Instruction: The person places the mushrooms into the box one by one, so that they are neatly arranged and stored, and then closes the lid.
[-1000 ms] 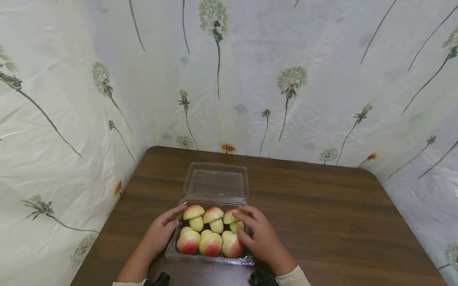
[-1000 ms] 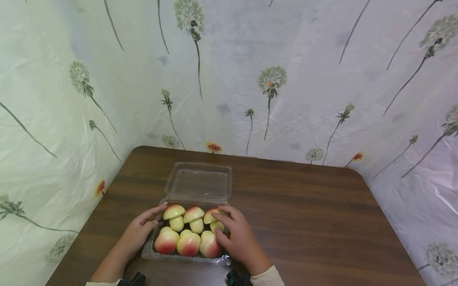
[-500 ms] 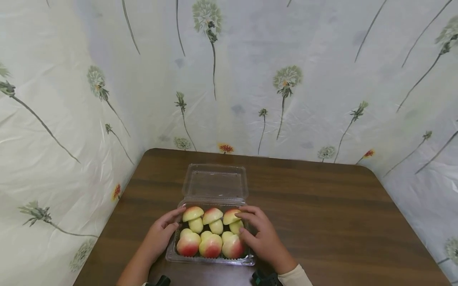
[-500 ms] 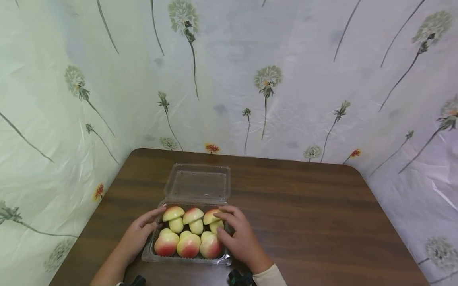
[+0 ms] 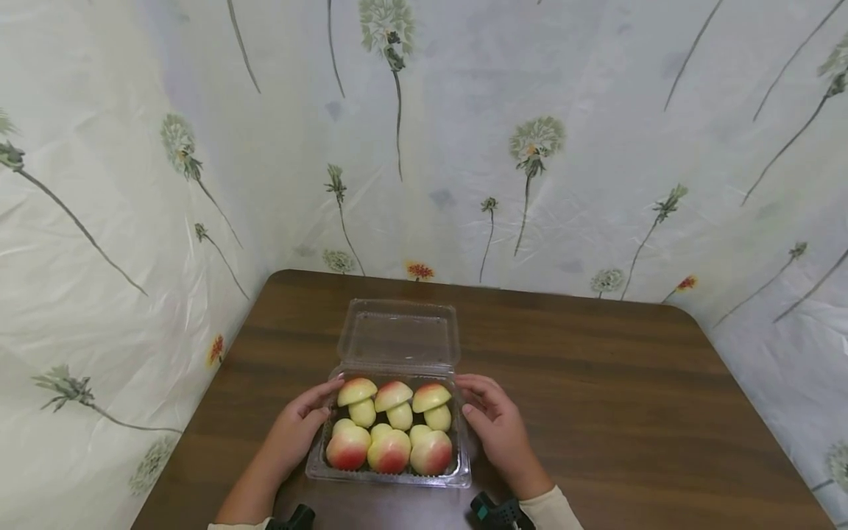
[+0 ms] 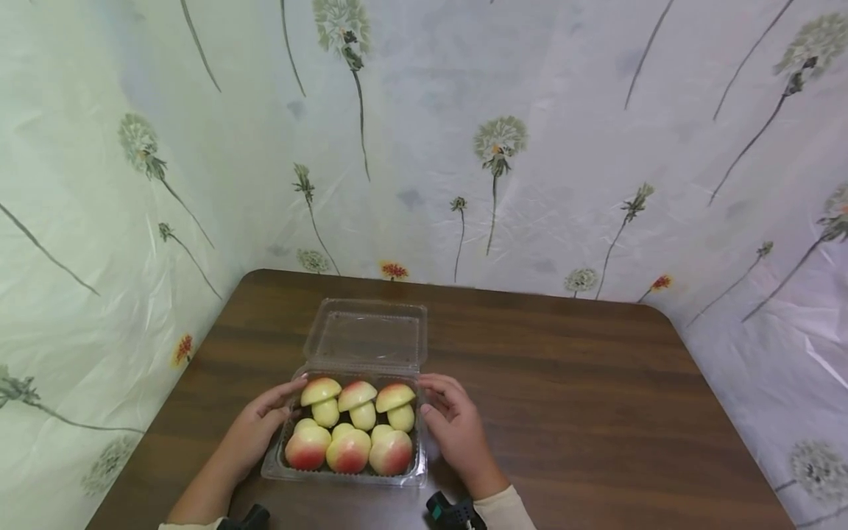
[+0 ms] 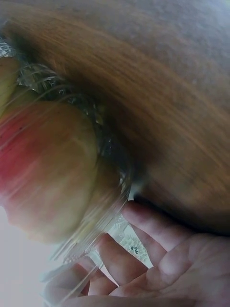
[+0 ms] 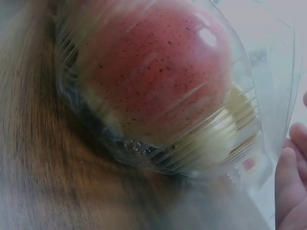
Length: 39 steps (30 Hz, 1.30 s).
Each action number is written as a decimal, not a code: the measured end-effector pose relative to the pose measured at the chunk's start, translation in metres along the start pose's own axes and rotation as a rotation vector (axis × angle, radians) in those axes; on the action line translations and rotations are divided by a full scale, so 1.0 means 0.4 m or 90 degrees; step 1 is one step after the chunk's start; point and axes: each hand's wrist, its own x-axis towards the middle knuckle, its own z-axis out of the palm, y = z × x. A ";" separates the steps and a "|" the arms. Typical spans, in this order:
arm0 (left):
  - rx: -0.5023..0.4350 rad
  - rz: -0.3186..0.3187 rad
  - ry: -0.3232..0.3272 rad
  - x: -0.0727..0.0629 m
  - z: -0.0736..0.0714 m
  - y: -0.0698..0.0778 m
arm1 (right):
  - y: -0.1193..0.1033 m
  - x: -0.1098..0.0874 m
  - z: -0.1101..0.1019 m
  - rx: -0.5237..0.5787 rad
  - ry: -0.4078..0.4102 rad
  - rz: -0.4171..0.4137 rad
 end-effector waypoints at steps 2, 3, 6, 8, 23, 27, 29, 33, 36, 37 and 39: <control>0.001 0.001 0.001 0.002 0.000 0.001 | 0.002 0.002 0.000 0.016 0.024 0.016; 0.002 0.001 0.002 0.002 0.001 0.001 | 0.002 0.003 -0.001 0.025 0.038 0.028; 0.001 0.000 0.004 0.004 0.002 0.001 | 0.003 0.006 -0.005 0.073 0.076 0.094; -0.001 -0.001 0.004 0.005 0.003 0.000 | 0.003 0.009 -0.009 0.134 0.089 0.144; 0.005 0.000 0.004 -0.007 -0.001 0.001 | 0.042 0.043 -0.053 0.706 -0.023 0.384; 0.003 0.003 0.003 -0.012 -0.006 0.001 | 0.062 0.058 -0.060 0.821 -0.036 0.412; 0.000 0.012 -0.005 -0.010 -0.005 0.000 | 0.074 0.069 -0.067 0.852 -0.039 0.420; -0.003 0.018 -0.003 -0.003 -0.002 -0.002 | 0.089 0.101 -0.079 0.922 -0.036 0.440; -0.004 0.018 -0.002 -0.002 -0.001 -0.001 | 0.090 0.121 -0.081 0.949 -0.026 0.455; -0.004 0.020 -0.003 -0.002 -0.001 -0.001 | 0.089 0.126 -0.080 0.952 -0.023 0.459; -0.002 0.016 -0.003 -0.002 -0.001 -0.001 | 0.084 0.133 -0.078 0.936 -0.022 0.460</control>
